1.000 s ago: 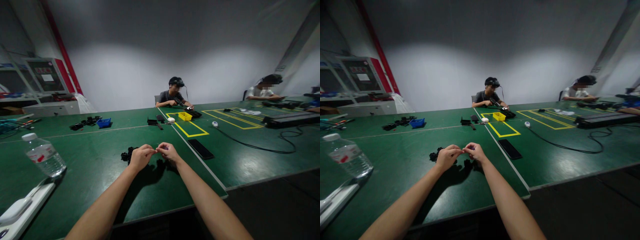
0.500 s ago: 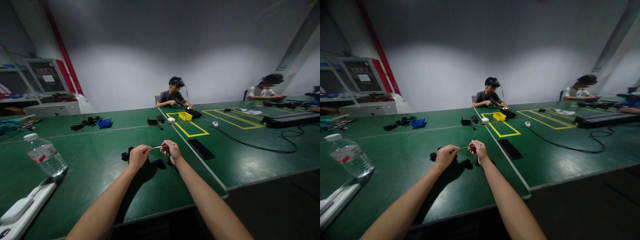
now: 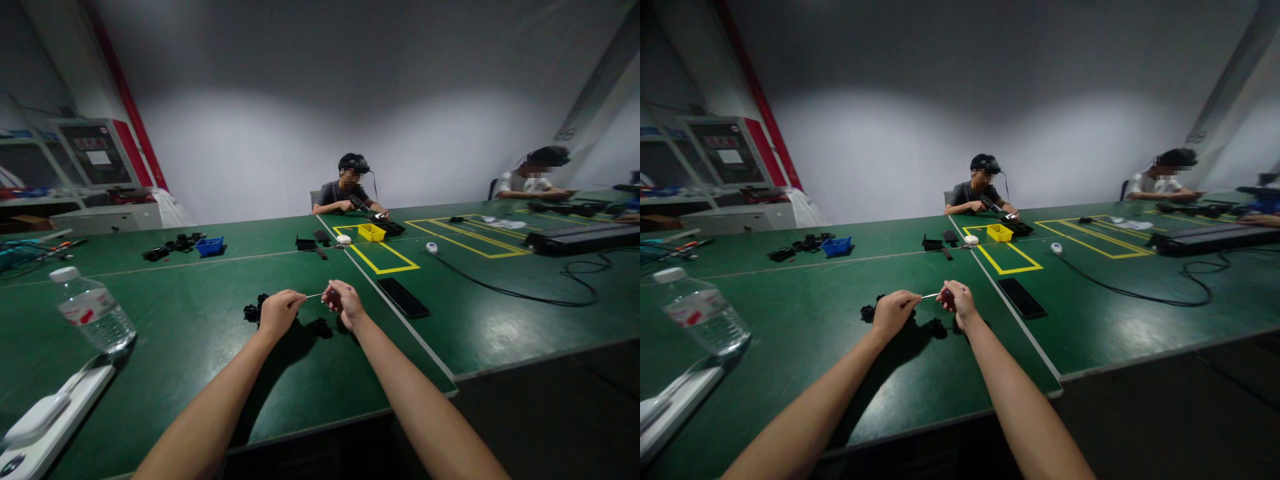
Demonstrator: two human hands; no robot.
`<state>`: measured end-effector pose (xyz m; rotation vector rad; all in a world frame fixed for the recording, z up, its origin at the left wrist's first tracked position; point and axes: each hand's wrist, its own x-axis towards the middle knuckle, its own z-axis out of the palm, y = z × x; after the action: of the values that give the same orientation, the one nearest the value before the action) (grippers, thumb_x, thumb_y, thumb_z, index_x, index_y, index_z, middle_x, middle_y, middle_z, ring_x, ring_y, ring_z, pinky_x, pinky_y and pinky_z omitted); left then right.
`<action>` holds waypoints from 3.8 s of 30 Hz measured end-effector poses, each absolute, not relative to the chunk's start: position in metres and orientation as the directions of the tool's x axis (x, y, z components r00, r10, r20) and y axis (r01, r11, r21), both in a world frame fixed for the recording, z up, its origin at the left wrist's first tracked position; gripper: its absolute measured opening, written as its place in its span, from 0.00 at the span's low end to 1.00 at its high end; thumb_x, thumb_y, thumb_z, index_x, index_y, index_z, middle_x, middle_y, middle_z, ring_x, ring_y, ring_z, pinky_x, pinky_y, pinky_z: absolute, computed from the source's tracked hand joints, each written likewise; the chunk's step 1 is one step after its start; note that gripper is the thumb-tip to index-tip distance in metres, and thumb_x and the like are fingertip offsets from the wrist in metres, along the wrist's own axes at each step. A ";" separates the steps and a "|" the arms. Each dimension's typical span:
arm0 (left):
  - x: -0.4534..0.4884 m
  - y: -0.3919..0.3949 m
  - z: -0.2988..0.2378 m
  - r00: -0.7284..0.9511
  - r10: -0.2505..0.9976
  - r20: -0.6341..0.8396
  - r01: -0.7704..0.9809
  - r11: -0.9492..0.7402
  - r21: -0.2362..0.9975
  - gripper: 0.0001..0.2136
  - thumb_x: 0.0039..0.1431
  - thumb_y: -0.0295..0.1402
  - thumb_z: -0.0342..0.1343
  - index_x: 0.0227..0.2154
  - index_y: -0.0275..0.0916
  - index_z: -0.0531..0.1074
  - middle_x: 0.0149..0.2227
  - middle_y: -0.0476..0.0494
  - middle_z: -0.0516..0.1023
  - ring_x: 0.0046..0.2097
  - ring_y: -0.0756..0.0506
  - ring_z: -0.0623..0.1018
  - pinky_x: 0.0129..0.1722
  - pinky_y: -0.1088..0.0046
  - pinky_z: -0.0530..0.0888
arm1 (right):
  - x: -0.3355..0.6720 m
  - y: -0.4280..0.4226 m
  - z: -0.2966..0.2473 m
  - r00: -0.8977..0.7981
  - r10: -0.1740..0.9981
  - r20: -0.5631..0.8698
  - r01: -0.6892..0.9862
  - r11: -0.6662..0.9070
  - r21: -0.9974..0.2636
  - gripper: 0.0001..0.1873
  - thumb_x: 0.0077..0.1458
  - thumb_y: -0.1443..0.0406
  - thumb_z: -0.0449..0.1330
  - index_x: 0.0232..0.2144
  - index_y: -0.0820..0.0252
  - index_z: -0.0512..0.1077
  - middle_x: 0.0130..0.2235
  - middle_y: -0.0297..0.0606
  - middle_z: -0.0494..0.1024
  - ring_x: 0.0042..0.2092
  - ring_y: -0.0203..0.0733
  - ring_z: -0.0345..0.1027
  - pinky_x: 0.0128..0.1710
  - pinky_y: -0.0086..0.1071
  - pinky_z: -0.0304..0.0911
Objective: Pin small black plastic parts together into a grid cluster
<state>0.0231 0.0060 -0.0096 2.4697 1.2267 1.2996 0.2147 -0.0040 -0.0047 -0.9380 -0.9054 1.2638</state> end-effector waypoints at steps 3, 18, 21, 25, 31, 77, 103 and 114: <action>0.024 0.005 -0.010 0.327 0.684 0.652 0.619 -0.676 0.399 0.05 0.59 0.32 0.59 0.33 0.45 0.80 0.35 0.50 0.82 0.36 0.49 0.80 0.36 0.75 0.72 | 0.215 -0.004 -0.005 0.068 0.997 0.037 -0.340 0.058 -0.939 0.16 0.46 0.54 0.62 0.20 0.60 0.68 0.19 0.34 0.75 0.16 0.30 0.60 0.14 0.22 0.47; 0.029 0.006 -0.010 0.127 0.804 0.581 0.362 -0.583 0.728 0.08 0.55 0.38 0.61 0.32 0.40 0.82 0.25 0.47 0.80 0.23 0.50 0.74 0.25 0.76 0.70 | 0.211 -0.010 0.001 -0.070 0.992 0.106 -0.346 0.076 -0.935 0.16 0.43 0.54 0.64 0.26 0.58 0.66 0.25 0.36 0.80 0.17 0.32 0.65 0.13 0.21 0.45; 0.029 0.006 -0.008 0.090 0.837 0.539 0.310 -0.538 0.784 0.10 0.53 0.39 0.61 0.33 0.38 0.81 0.23 0.47 0.79 0.20 0.51 0.72 0.22 0.77 0.68 | 0.210 -0.010 0.002 -0.057 0.994 0.088 -0.310 0.067 -0.948 0.18 0.42 0.52 0.65 0.24 0.59 0.67 0.25 0.35 0.80 0.17 0.31 0.64 0.13 0.21 0.45; 0.027 0.006 -0.004 0.064 0.871 0.487 0.293 -0.483 0.825 0.13 0.54 0.39 0.59 0.35 0.37 0.81 0.19 0.49 0.76 0.20 0.51 0.71 0.22 0.77 0.67 | 0.210 -0.010 0.002 -0.063 0.994 0.086 -0.234 0.069 -0.970 0.20 0.43 0.50 0.65 0.22 0.61 0.69 0.24 0.37 0.79 0.17 0.29 0.63 0.14 0.22 0.46; 0.026 0.007 0.000 0.034 0.890 0.454 0.293 -0.443 0.847 0.15 0.53 0.41 0.59 0.37 0.35 0.81 0.16 0.51 0.73 0.19 0.51 0.69 0.21 0.77 0.65 | 0.209 -0.011 0.001 -0.043 0.992 0.115 -0.213 0.103 -0.972 0.19 0.41 0.51 0.67 0.23 0.62 0.72 0.24 0.37 0.79 0.17 0.29 0.62 0.15 0.22 0.47; 0.026 0.009 -0.004 0.018 0.897 0.442 0.293 -0.427 0.855 0.16 0.55 0.40 0.57 0.41 0.36 0.80 0.16 0.51 0.72 0.19 0.50 0.70 0.22 0.76 0.66 | 0.205 -0.012 0.001 0.011 0.972 0.236 -0.205 0.233 -0.951 0.16 0.40 0.54 0.70 0.25 0.60 0.75 0.29 0.41 0.82 0.18 0.31 0.64 0.15 0.24 0.48; 0.030 0.005 0.001 -0.001 0.918 0.396 0.252 -0.383 0.888 0.15 0.54 0.38 0.57 0.39 0.34 0.80 0.19 0.49 0.76 0.19 0.51 0.70 0.22 0.78 0.65 | 0.206 -0.015 0.001 -0.057 0.975 0.216 -0.215 0.199 -0.956 0.16 0.36 0.59 0.73 0.29 0.61 0.78 0.32 0.41 0.83 0.21 0.31 0.65 0.18 0.24 0.54; 0.030 0.006 -0.004 0.044 0.910 0.413 0.249 -0.410 0.878 0.14 0.55 0.36 0.56 0.40 0.35 0.80 0.24 0.46 0.80 0.20 0.52 0.71 0.21 0.78 0.66 | 0.205 -0.014 0.001 -0.035 0.969 0.244 -0.184 0.234 -0.955 0.18 0.39 0.56 0.71 0.30 0.61 0.76 0.31 0.40 0.82 0.20 0.31 0.65 0.16 0.24 0.50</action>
<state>0.0304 0.0058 -0.0041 1.7191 1.1733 1.3975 0.2045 -0.0138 0.0005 -0.8739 -1.2226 1.1495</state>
